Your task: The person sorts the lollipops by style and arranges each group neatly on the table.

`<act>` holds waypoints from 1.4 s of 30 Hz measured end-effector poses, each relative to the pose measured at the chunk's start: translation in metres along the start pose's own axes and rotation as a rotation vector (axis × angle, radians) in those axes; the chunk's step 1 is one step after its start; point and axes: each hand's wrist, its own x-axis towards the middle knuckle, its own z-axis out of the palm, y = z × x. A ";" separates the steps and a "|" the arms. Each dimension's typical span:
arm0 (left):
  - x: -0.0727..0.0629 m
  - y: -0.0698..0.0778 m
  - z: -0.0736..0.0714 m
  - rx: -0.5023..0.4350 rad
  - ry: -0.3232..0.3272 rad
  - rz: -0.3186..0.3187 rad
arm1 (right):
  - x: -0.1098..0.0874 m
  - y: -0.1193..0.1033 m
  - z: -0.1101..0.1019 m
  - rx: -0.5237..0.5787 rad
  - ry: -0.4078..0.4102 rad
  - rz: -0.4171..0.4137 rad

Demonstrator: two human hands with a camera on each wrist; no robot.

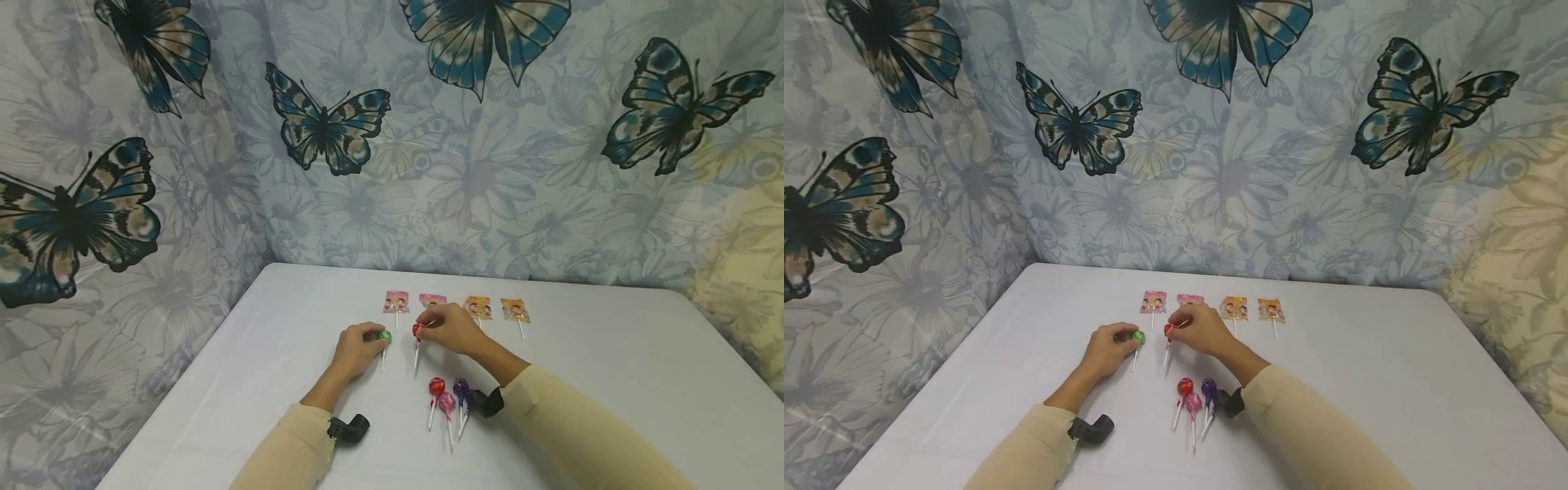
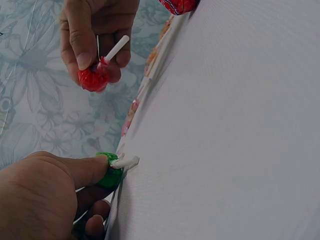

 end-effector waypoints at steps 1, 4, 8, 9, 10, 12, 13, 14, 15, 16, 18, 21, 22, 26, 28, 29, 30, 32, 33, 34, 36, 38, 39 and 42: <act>0.000 0.000 0.000 0.000 -0.002 -0.002 | 0.001 0.000 0.001 0.013 -0.013 0.015; 0.000 0.000 0.001 0.002 -0.004 -0.006 | 0.003 0.003 0.003 0.040 -0.043 0.052; -0.001 0.002 0.000 0.006 0.003 -0.010 | 0.006 0.007 0.006 0.035 -0.069 0.058; 0.000 0.002 0.000 0.006 0.005 -0.008 | 0.007 0.008 0.007 0.033 -0.074 0.061; 0.000 0.003 0.000 0.007 0.006 -0.006 | 0.007 0.009 0.008 0.026 -0.076 0.065; 0.001 0.003 -0.001 0.011 0.010 0.001 | 0.008 0.010 0.009 0.008 -0.078 0.073; 0.001 0.003 -0.001 0.013 0.009 0.002 | 0.008 0.011 0.010 0.004 -0.080 0.082; 0.001 0.003 -0.001 0.012 0.010 0.003 | 0.009 0.012 0.010 0.005 -0.082 0.085; 0.001 0.003 -0.001 0.011 0.009 0.004 | 0.009 0.012 0.011 0.003 -0.082 0.087; 0.002 0.003 -0.001 0.010 0.009 0.003 | 0.009 0.014 0.012 0.001 -0.083 0.084; 0.002 0.004 -0.001 0.005 0.008 0.000 | 0.009 0.015 0.014 0.008 -0.087 0.084; 0.001 0.004 -0.001 -0.001 0.006 -0.004 | 0.009 0.017 0.017 -0.004 -0.088 0.081; 0.001 0.004 -0.001 -0.003 0.004 -0.006 | 0.009 0.017 0.018 -0.010 -0.085 0.083; 0.000 0.004 0.000 -0.002 0.000 -0.007 | 0.008 0.020 0.021 -0.041 -0.071 0.100; 0.000 0.003 0.001 -0.001 0.002 -0.007 | 0.008 0.020 0.022 -0.046 -0.065 0.105; 0.000 0.003 0.001 0.000 0.003 -0.006 | 0.008 0.021 0.022 -0.050 -0.061 0.105; 0.000 0.002 0.001 -0.001 0.004 -0.005 | 0.008 0.021 0.023 -0.050 -0.056 0.106; 0.000 0.002 0.001 -0.001 0.006 -0.003 | 0.008 0.021 0.023 -0.048 -0.049 0.107; 0.000 0.002 0.001 -0.001 0.006 -0.001 | 0.008 0.021 0.024 -0.047 -0.045 0.106; 0.000 0.002 0.001 0.000 0.005 0.000 | 0.008 0.021 0.024 -0.048 -0.041 0.105; 0.000 0.002 0.001 0.002 0.006 0.000 | 0.007 0.021 0.025 -0.053 -0.039 0.105; -0.001 0.001 0.001 0.002 0.006 -0.003 | 0.007 0.021 0.026 -0.058 -0.040 0.110; -0.001 0.001 0.001 0.003 0.007 -0.002 | 0.007 0.021 0.026 -0.063 -0.041 0.112; -0.002 0.001 0.001 0.001 0.007 -0.001 | 0.007 0.021 0.027 -0.066 -0.042 0.112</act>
